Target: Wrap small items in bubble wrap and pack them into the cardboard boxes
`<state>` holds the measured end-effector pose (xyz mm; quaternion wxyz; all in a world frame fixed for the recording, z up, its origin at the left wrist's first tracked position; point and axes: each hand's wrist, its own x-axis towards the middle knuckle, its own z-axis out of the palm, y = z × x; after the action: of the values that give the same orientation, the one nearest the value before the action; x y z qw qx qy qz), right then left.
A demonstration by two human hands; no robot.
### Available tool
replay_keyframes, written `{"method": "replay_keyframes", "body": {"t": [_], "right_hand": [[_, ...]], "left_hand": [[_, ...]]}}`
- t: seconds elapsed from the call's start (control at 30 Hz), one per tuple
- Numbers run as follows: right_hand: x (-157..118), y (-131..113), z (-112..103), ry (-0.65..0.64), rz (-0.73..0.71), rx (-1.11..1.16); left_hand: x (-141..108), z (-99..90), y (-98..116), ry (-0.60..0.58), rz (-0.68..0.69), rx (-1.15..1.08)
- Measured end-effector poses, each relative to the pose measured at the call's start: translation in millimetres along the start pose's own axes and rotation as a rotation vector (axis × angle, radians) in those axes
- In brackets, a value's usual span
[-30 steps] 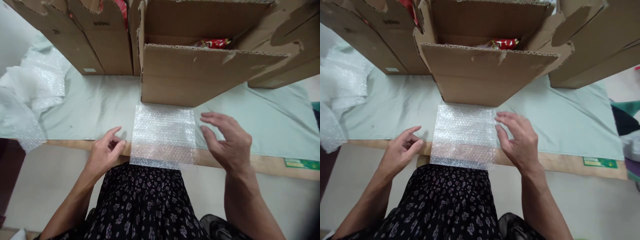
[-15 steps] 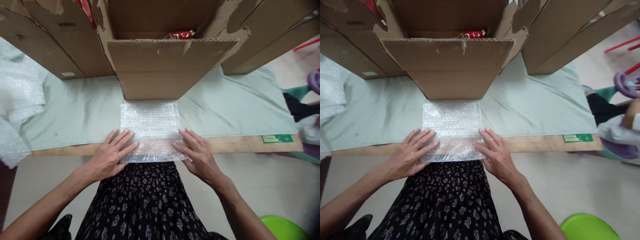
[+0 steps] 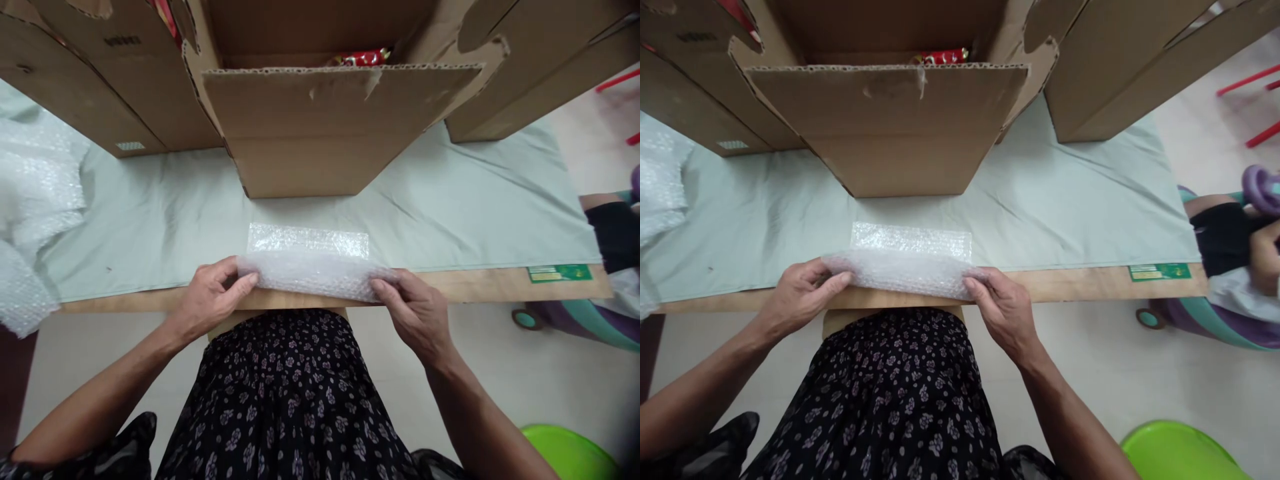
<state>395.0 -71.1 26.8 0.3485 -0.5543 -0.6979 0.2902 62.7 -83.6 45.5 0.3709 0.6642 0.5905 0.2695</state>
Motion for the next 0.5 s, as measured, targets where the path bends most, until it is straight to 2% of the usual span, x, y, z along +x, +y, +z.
{"method": "replay_keyframes", "body": {"t": [0.1,0.23,0.37,0.5], "right_hand": [[8,2,9,0.057,0.040,-0.026],[20,11,20,0.115,-0.060,-0.159],[26,24,26,0.108,-0.150,-0.361],[30,27,16,0.054,-0.136,-0.413]], "left_hand": [[7,0.7,4,0.074,-0.064,0.063],[15,7.0,-3,0.191,0.104,0.328],[19,13.7,-12,0.203,0.177,0.545],[22,12.3,-16,0.227,0.150,0.670]]}}
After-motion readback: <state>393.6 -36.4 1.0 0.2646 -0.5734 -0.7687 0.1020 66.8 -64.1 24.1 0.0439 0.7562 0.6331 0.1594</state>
